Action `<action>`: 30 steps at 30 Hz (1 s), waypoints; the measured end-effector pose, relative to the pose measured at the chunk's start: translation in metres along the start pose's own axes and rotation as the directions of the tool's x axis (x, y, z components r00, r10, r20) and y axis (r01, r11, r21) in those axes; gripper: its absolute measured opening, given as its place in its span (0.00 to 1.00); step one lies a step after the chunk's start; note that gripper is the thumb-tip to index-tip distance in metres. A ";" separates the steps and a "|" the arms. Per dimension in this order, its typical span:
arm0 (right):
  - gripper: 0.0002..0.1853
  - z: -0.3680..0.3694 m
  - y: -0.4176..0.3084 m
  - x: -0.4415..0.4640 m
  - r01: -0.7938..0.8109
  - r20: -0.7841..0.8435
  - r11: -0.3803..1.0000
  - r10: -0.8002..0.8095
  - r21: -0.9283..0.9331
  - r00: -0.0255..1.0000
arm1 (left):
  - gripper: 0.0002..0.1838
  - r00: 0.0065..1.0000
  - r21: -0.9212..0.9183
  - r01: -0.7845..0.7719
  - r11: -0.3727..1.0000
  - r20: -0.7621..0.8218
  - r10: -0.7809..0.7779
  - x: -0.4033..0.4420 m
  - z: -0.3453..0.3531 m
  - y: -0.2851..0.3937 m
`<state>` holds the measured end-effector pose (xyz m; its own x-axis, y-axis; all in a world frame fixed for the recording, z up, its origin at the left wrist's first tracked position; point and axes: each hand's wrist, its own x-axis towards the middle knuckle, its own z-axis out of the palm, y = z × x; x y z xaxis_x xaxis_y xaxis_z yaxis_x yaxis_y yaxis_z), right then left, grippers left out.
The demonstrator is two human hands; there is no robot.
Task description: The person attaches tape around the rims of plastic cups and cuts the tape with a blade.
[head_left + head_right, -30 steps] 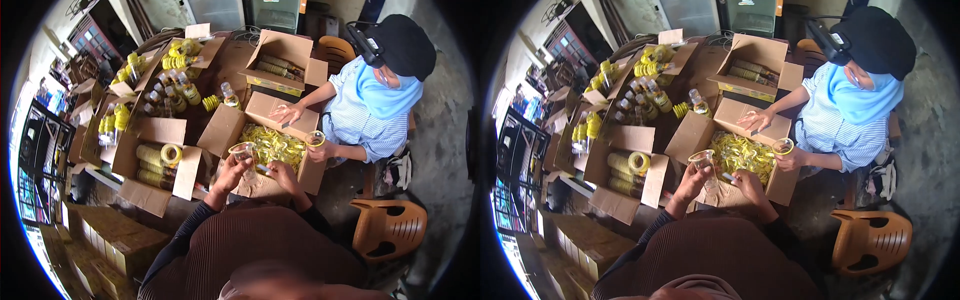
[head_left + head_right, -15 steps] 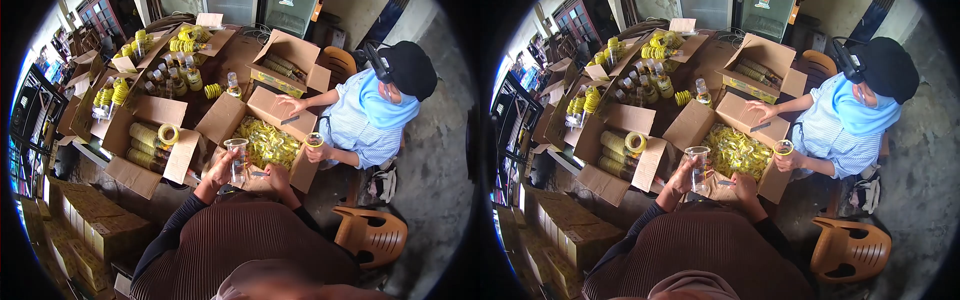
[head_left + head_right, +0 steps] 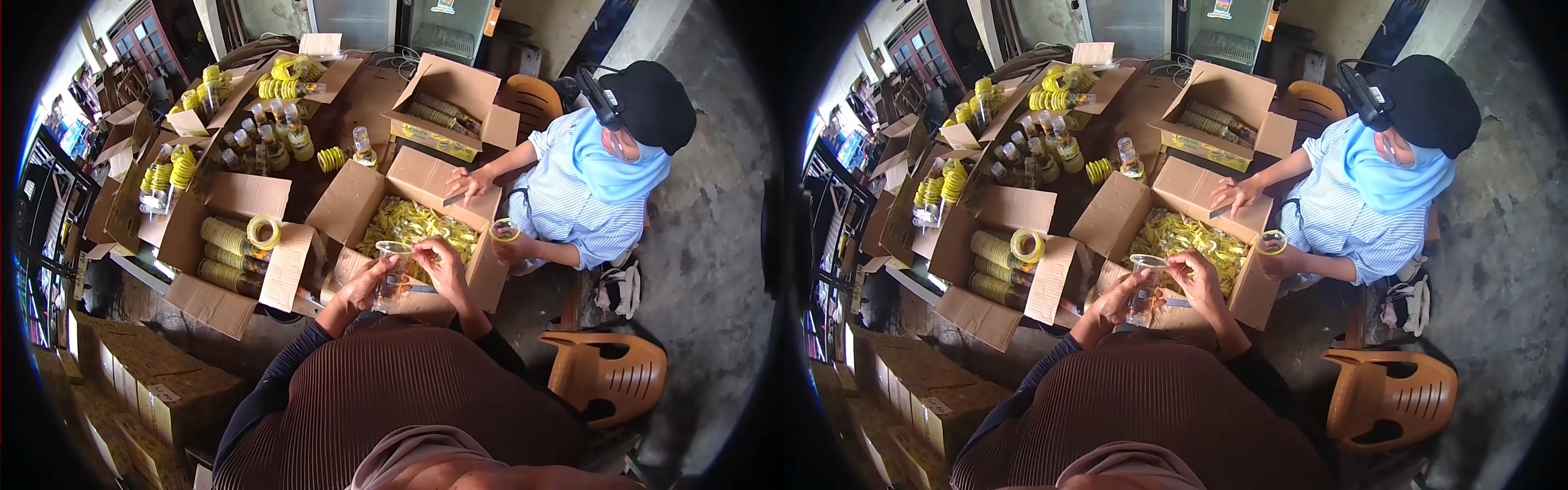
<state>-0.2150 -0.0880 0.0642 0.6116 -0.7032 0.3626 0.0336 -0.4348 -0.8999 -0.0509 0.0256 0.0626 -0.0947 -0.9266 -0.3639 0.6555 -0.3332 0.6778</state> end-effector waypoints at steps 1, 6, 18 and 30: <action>0.11 -0.001 0.002 -0.001 0.020 -0.014 0.999 -0.021 -0.026 1.000 | 0.28 1.000 0.028 0.000 1.000 -0.017 0.001 -0.003 0.005 0.003; 0.06 -0.001 0.006 -0.001 0.028 -0.056 1.000 -0.029 -0.012 0.998 | 0.28 0.999 0.026 0.039 0.999 0.012 -0.039 0.001 -0.001 0.000; 0.07 -0.009 0.017 -0.003 -0.288 -0.063 0.794 0.377 0.535 0.924 | 0.31 0.983 0.149 -0.169 0.974 0.102 0.155 -0.007 0.004 0.016; 0.08 -0.012 0.010 -0.005 -0.108 -0.217 0.971 0.060 -0.214 0.974 | 0.45 0.827 0.855 -0.429 0.291 0.242 0.508 -0.015 0.019 0.044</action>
<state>-0.2272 -0.0960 0.0560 0.4268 -0.8333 0.3514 -0.2025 -0.4667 -0.8609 -0.0346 0.0215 0.1103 0.0734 -0.9774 0.1981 -0.4098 0.1515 0.8995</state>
